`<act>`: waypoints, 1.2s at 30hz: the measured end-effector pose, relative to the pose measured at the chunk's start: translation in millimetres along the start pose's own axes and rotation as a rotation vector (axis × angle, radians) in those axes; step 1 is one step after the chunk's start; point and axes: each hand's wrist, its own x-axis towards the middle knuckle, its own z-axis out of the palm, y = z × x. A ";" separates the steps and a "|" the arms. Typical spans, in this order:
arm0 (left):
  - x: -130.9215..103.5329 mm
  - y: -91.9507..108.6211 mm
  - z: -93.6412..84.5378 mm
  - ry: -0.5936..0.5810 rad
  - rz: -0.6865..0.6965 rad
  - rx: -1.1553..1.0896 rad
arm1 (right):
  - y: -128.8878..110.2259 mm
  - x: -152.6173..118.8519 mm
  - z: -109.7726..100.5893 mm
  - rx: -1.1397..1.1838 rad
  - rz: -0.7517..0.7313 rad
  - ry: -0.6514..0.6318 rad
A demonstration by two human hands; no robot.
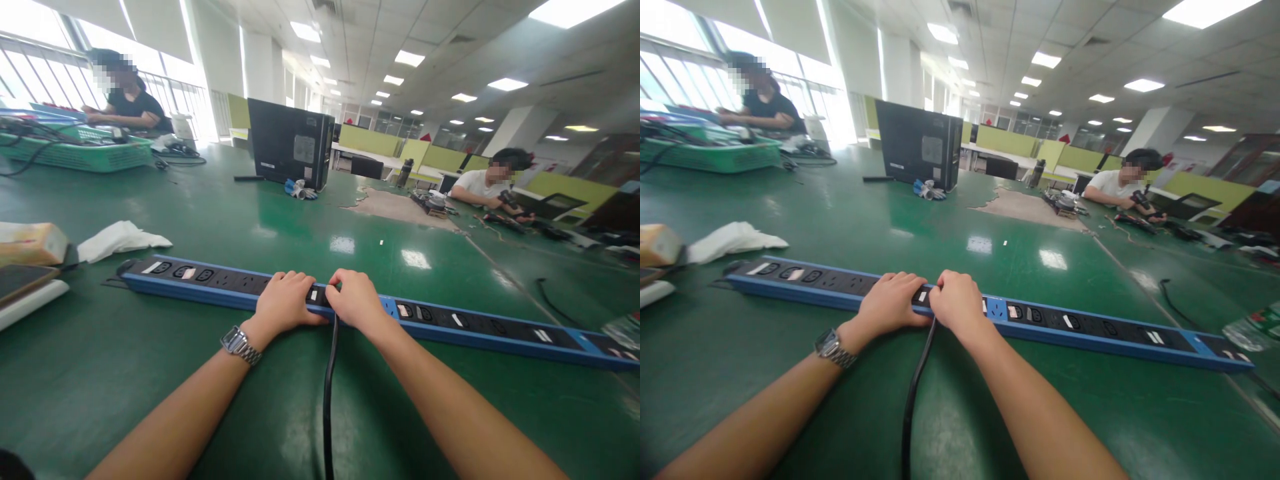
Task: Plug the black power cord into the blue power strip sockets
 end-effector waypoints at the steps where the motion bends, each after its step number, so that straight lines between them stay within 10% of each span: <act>1: -0.1 -0.2 0.1 0.000 0.002 0.003 | -0.6 -0.3 -2.9 0.013 -0.012 0.000; 9: 0.6 -2.7 2.2 -0.003 0.011 -0.007 | 62.4 -20.9 -66.6 0.251 0.028 0.176; 14: 1.2 -4.9 3.1 -0.008 0.014 0.007 | 114.8 -37.2 -56.4 0.154 0.101 0.047; 30: 1.9 -4.3 0.4 -0.033 0.009 0.005 | 105.9 -36.1 -43.3 0.036 0.022 -0.002; 36: 1.6 -4.4 0.6 -0.031 0.008 -0.007 | 118.1 -40.0 -91.8 0.111 0.105 0.236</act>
